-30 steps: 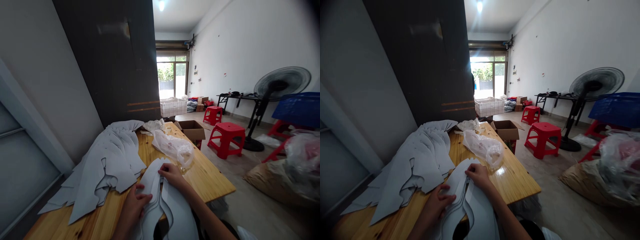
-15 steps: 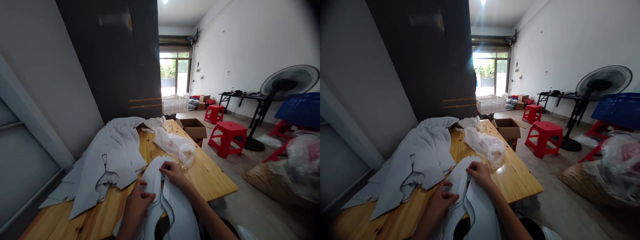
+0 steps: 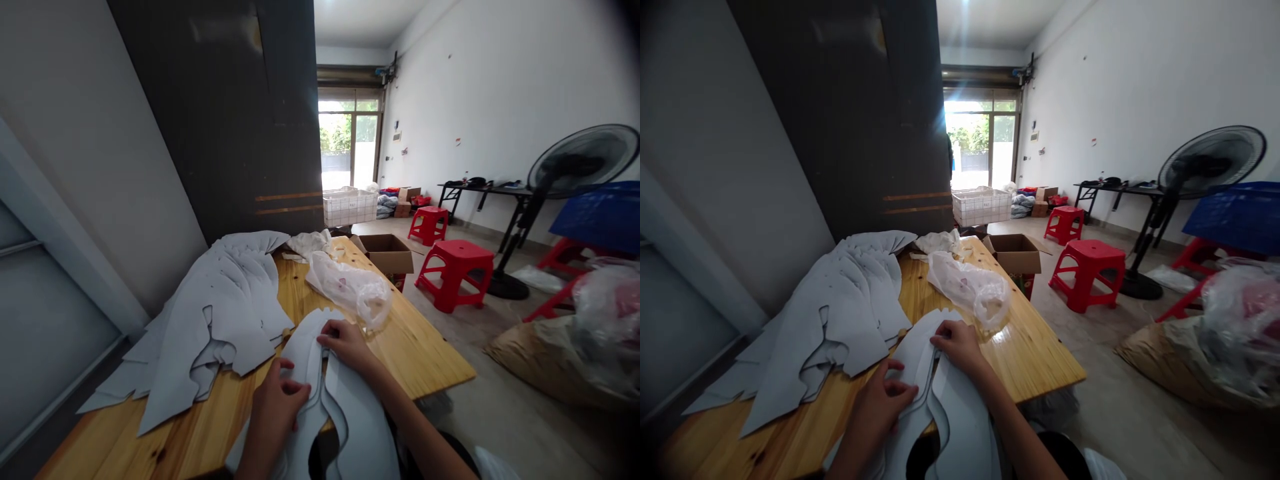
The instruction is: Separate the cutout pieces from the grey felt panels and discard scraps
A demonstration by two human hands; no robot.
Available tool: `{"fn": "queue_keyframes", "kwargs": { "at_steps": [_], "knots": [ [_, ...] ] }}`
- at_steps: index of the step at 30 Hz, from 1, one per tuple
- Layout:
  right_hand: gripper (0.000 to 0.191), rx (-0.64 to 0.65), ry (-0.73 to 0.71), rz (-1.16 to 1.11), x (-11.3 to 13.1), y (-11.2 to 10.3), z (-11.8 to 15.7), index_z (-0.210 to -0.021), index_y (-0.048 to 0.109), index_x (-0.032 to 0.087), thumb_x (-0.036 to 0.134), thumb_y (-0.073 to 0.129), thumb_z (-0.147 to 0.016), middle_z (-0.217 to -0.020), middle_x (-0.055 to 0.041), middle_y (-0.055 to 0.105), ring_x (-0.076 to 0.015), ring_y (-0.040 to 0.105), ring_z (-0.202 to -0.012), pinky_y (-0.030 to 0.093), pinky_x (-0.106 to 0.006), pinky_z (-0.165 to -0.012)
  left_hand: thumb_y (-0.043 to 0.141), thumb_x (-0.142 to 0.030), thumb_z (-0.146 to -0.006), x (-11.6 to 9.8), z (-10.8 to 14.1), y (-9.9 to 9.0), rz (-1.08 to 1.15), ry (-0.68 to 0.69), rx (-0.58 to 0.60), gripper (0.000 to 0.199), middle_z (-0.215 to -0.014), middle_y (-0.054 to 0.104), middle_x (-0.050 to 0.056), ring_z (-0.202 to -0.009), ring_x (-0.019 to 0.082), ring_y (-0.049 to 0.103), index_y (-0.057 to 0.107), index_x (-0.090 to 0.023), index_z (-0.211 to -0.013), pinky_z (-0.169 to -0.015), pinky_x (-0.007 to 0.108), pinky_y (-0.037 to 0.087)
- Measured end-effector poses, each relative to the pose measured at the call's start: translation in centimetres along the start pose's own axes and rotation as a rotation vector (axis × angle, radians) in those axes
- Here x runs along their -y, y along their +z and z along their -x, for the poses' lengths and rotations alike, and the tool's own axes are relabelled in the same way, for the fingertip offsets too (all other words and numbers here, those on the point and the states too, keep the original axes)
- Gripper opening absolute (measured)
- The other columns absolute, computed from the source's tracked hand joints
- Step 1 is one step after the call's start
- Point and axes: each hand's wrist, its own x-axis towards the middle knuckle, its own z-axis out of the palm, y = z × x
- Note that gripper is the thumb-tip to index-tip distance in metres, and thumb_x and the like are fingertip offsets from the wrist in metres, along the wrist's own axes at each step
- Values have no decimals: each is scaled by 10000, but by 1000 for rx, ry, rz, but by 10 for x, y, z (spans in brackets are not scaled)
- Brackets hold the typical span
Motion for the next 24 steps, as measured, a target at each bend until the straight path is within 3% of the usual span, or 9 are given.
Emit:
{"fn": "queue_keyframes", "kwargs": {
  "at_steps": [5,9,12,18,24],
  "knots": [
    [85,1,8,12,1,0,0,-784,764,195,263,795,-825,-767,-13,739,-183,637,-757,399,-281,-689,645,-178,-862,0,-1,2,-49,12,-14,251,-696,702,-89,-345,93,500,446,-260,-991,-379,226,375],
    [68,5,4,14,3,-1,0,-793,771,201,254,794,-828,-745,1,728,-169,619,-735,390,-272,-675,631,-182,-839,0,-2,1,-82,31,11,196,-697,672,-57,-510,153,622,462,-264,-893,-348,214,369],
    [41,17,-5,9,5,-2,-1,-803,775,205,232,798,-825,-746,11,726,-158,615,-731,390,-260,-671,619,-202,-824,-1,-5,-2,-140,68,71,156,-700,635,-44,-565,163,628,476,-257,-794,-349,214,366],
    [26,17,-9,25,8,0,-3,-802,786,212,212,811,-807,-731,22,716,-154,619,-732,379,-257,-671,677,-205,-760,-3,-17,-11,-292,150,96,227,-647,605,-48,-602,160,602,468,-246,-682,-526,249,387],
    [23,4,-1,93,10,1,-3,-820,795,231,249,806,-829,-756,13,721,-170,618,-746,370,-275,-705,716,-378,-766,-1,-17,-17,-453,191,86,326,-630,594,-23,-704,223,610,447,-259,-624,-627,299,354]
  ]
}}
